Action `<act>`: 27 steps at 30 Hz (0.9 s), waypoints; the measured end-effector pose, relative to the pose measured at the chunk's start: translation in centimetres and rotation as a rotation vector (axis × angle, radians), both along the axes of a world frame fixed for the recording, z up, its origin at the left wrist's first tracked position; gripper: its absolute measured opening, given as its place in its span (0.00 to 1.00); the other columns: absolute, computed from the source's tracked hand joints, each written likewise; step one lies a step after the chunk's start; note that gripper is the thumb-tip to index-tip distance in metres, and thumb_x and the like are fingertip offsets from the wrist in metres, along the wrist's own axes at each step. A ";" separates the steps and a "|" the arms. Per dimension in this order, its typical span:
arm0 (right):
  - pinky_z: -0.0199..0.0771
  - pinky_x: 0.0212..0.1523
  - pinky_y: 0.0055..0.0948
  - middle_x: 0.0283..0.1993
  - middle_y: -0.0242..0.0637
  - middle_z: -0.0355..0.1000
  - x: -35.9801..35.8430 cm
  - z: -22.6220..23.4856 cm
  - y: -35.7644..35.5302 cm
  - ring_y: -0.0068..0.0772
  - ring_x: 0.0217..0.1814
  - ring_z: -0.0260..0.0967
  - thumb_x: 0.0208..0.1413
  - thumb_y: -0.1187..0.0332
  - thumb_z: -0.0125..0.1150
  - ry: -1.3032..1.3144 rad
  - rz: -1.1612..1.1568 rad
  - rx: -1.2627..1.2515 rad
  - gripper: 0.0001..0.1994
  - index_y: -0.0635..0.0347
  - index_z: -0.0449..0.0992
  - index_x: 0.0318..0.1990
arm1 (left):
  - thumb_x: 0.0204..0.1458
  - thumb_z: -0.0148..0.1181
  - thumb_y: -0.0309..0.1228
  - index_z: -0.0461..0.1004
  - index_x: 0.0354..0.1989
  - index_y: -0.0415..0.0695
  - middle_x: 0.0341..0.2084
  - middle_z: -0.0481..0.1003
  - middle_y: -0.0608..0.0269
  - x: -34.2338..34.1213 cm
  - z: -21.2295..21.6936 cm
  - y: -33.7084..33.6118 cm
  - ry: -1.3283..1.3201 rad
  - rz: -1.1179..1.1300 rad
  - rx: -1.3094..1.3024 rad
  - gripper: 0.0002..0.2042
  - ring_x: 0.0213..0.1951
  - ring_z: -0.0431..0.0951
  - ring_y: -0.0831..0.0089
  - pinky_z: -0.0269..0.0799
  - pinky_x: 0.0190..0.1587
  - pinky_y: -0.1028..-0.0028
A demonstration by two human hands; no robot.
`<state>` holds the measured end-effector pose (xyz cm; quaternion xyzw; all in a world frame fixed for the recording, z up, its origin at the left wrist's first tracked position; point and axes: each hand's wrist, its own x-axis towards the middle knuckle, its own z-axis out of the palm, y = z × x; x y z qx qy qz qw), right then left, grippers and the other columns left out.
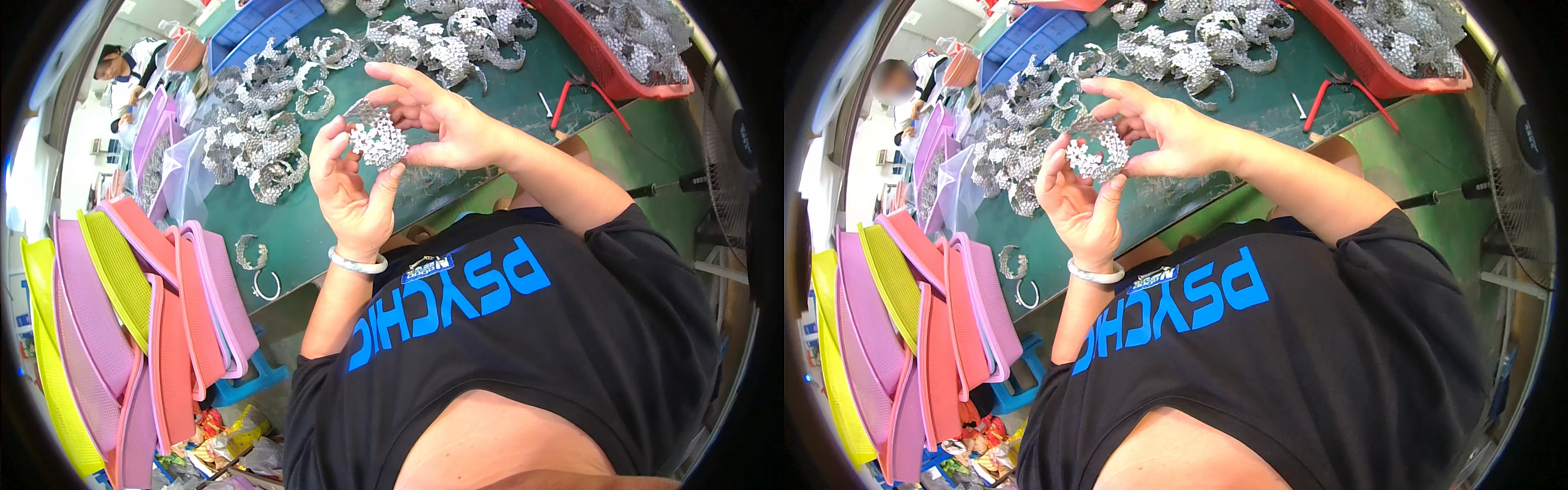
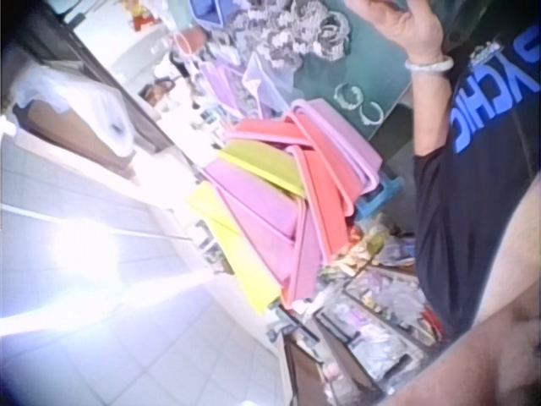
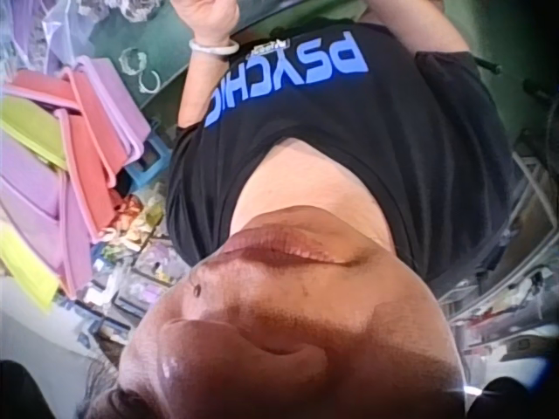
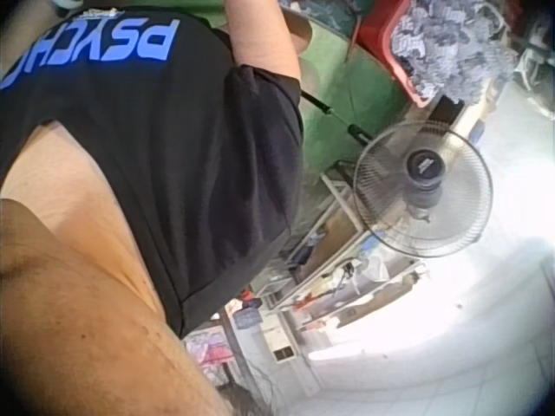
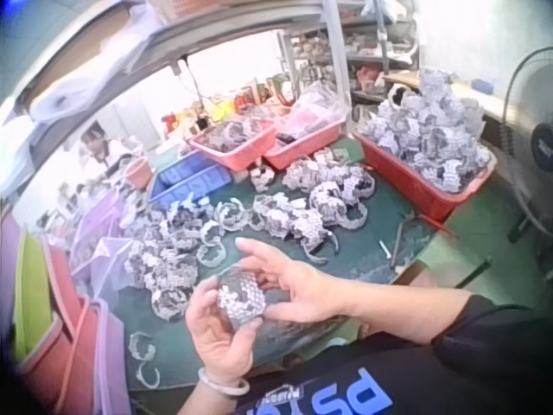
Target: The person picks up small circular metal lattice pieces, joins them together by hand, and places the assembled components into a pink tray on a production table.
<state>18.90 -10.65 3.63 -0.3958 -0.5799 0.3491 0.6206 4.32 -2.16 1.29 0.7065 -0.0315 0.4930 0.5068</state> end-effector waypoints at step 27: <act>0.61 0.52 0.28 0.50 0.40 0.63 0.4 -0.9 0.5 0.28 0.51 0.62 0.42 0.76 0.62 0.059 -0.004 -0.061 0.42 0.55 0.43 0.64 | 0.44 0.60 0.18 0.54 0.50 0.42 0.45 0.63 0.57 0.0 0.5 -1.0 0.100 0.035 -0.403 0.26 0.48 0.65 0.70 0.62 0.51 0.71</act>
